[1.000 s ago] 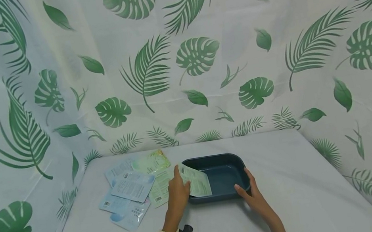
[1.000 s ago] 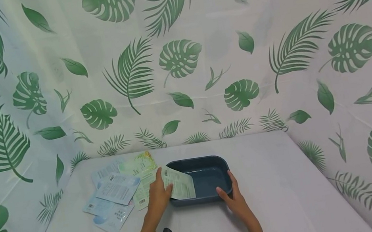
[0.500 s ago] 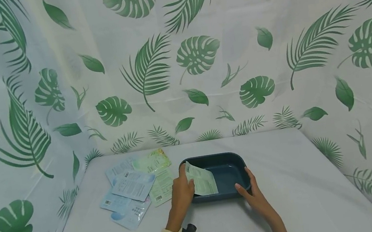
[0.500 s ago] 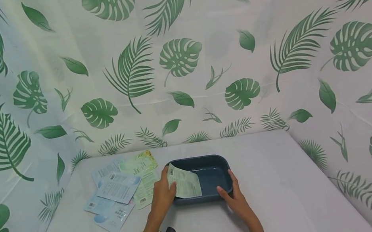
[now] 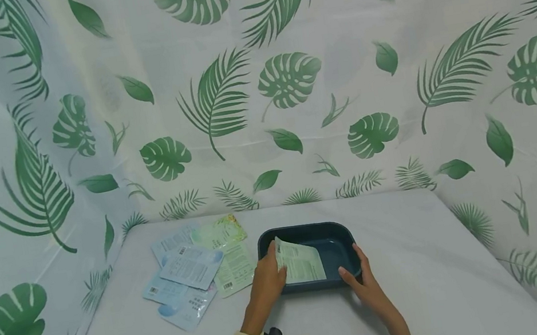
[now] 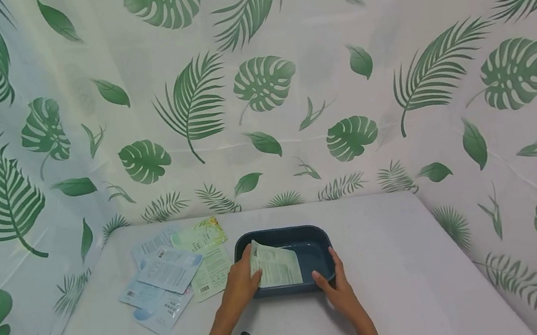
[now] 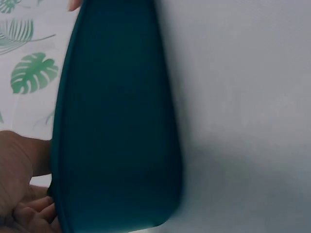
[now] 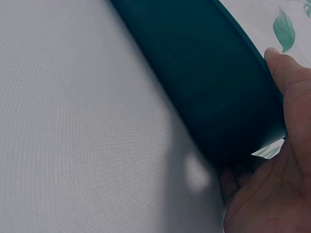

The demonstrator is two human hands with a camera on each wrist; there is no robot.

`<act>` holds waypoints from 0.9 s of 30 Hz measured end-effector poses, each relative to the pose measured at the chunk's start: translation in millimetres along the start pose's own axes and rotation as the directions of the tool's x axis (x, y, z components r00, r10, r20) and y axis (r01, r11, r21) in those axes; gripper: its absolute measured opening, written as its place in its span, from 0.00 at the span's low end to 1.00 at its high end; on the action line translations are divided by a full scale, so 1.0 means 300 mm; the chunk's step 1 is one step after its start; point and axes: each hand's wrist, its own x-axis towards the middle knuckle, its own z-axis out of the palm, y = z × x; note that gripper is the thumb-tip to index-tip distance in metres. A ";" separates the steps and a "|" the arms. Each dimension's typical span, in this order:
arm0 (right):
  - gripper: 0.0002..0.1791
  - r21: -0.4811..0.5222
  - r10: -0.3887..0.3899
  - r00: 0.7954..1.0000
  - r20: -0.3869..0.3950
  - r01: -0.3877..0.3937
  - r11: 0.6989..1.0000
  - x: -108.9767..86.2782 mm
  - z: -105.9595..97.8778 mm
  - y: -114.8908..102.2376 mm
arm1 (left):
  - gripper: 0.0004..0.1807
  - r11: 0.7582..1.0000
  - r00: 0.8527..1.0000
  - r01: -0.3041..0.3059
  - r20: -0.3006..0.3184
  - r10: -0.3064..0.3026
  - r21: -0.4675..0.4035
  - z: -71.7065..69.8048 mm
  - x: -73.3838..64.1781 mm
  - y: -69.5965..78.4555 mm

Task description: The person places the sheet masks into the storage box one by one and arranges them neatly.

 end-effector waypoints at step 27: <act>0.46 -0.013 0.039 0.999 -0.016 -0.039 0.999 -0.005 0.016 -0.011 | 0.26 0.958 0.995 0.012 -0.100 0.018 0.288 0.071 0.026 0.016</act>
